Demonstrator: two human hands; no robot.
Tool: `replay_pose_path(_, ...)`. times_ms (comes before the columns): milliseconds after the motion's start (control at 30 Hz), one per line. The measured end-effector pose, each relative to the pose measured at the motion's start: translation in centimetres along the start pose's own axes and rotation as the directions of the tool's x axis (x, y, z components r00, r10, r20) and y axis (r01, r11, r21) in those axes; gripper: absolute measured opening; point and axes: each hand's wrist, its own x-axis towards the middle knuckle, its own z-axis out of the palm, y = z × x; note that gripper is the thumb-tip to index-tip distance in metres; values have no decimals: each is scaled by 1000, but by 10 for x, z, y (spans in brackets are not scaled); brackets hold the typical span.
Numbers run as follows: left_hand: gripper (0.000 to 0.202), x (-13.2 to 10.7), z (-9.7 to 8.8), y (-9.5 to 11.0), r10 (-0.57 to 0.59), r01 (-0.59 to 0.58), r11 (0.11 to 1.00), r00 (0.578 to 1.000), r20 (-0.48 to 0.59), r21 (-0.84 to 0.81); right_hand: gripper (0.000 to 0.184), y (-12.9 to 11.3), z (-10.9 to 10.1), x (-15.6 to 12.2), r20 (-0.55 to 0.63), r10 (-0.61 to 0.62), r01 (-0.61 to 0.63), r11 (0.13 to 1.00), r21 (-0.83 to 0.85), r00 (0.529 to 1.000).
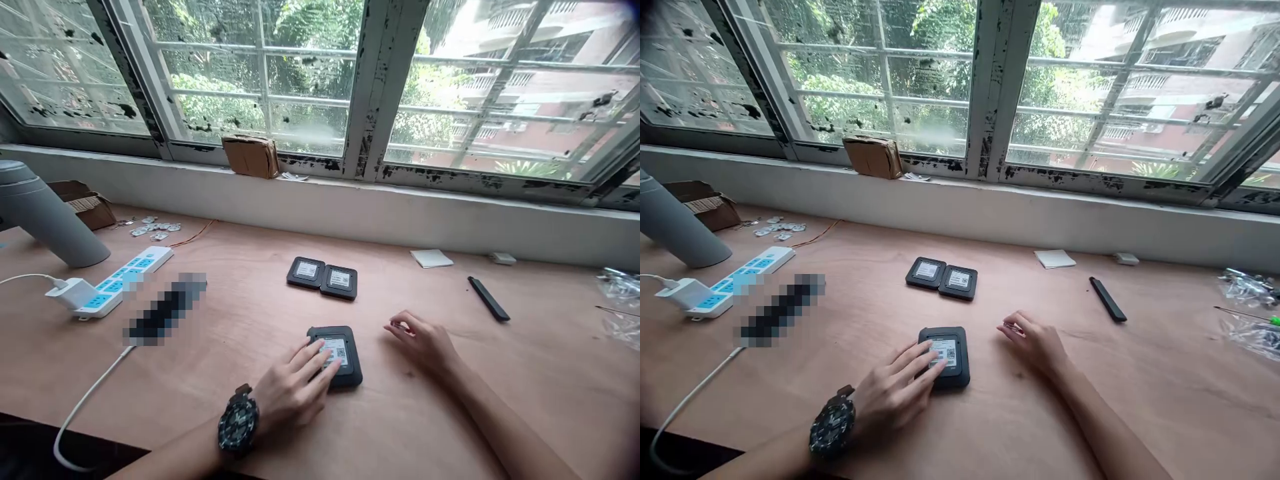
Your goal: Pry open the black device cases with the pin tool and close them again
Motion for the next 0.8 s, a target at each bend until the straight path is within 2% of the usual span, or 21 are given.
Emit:
replay_pose_path(67,55,17,5,7,-67,70,997,994,81,-25,21,-8,3,5,80,-6,2,999,51,997)
replay_pose_path(167,77,36,12,8,-136,155,985,966,218,-74,19,-18,3,11,177,-38,18,993,115,983)
replay_pose_path(233,74,38,12,2,-132,164,981,954,270,-99,19,-20,-1,11,197,-30,5,992,125,980)
replay_pose_path(367,62,16,2,-21,-99,131,987,946,308,-88,18,-13,-13,6,200,13,-30,996,83,980)
replay_pose_path(467,59,-11,-7,-41,-178,181,983,944,279,13,17,-9,-12,4,148,-11,12,1000,-10,989)
replay_pose_path(567,60,-39,-11,-63,-267,246,963,933,242,114,20,-16,2,7,52,-120,126,983,-136,991)
replay_pose_path(700,56,-62,-9,-102,-392,358,915,896,206,186,24,-45,32,24,56,-260,266,938,-222,964)
replay_pose_path(800,52,-58,-3,-140,-464,433,884,860,213,176,34,-67,56,50,-4,-215,209,953,-219,977)
